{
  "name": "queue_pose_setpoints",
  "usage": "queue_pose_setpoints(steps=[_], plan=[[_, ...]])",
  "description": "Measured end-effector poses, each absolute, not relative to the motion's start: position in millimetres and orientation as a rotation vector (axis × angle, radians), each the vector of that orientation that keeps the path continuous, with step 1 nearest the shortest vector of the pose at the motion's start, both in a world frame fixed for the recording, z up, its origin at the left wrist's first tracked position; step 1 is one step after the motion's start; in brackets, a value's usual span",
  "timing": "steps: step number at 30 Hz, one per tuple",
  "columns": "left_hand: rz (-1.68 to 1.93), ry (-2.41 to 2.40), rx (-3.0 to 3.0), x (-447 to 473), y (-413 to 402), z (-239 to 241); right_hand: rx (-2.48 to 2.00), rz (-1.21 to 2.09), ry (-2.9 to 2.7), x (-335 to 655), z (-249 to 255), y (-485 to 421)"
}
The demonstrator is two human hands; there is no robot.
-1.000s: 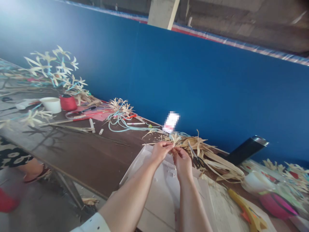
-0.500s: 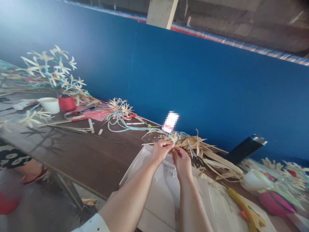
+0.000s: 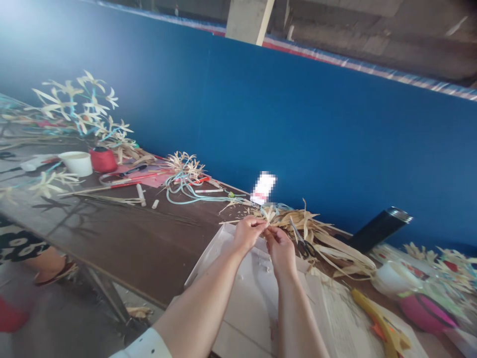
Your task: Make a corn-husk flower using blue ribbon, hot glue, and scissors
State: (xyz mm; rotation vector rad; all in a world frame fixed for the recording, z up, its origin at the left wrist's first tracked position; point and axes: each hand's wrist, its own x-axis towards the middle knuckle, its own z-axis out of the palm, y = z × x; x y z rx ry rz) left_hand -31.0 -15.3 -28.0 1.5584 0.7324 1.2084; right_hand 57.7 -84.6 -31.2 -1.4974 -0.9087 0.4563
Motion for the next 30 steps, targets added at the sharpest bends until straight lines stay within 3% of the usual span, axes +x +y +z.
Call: queue_pose_setpoints(steps=[21, 30], plan=[[1.434, 0.850, 1.565, -33.8, -18.2, -21.1, -1.424, 0.406, -0.664, 58.6, -22.4, -86.5], [1.326, 0.982, 1.454, -32.6, -13.3, -27.5, -1.281, 0.308, -0.524, 68.1, 30.4, -117.0]])
